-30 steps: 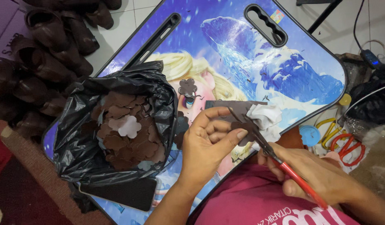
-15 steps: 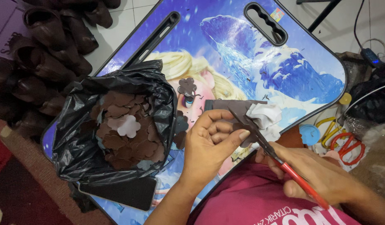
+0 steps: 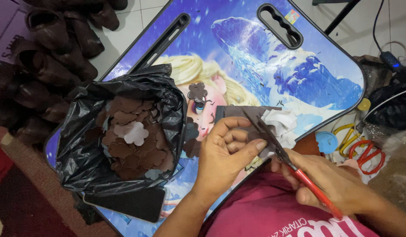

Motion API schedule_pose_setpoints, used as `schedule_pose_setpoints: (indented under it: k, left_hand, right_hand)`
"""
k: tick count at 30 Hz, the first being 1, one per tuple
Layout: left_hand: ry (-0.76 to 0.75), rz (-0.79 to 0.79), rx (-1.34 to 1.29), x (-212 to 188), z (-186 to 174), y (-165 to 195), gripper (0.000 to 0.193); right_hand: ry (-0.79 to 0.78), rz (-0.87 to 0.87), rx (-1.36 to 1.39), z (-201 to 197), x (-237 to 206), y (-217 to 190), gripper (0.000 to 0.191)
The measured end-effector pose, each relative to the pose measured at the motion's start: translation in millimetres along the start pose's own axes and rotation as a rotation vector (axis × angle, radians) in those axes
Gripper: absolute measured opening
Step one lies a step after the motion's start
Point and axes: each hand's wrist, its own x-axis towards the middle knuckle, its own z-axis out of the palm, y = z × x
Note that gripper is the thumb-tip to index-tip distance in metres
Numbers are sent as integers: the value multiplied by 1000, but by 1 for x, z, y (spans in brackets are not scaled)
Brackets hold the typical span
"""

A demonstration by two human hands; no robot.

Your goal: The person uses a white cloth to wipe a dark brown leather sheet on a table, then uses red-handled scissors to cut flower-shaped pieces from the sheet. Cut pieces are placed into a black plastic bag. The person repeats wiping and cutting throughout the clip.

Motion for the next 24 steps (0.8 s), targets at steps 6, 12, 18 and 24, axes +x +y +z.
schedule_pose_setpoints:
  k: [6, 12, 18, 24]
  left_hand:
    - [-25, -20, 54, -4, 5, 0, 40]
    - [-12, -23, 71, -4, 6, 1, 40]
    - [19, 24, 177, -5, 7, -1, 26]
    - [8, 46, 225, -6, 7, 1, 28]
  right_hand:
    - [22, -73, 60, 3, 1, 1, 89]
    - [31, -147, 17, 4, 3, 3, 92]
    - [33, -73, -6, 3, 2, 1, 96]
    - [6, -51, -56, 1, 0, 1, 101]
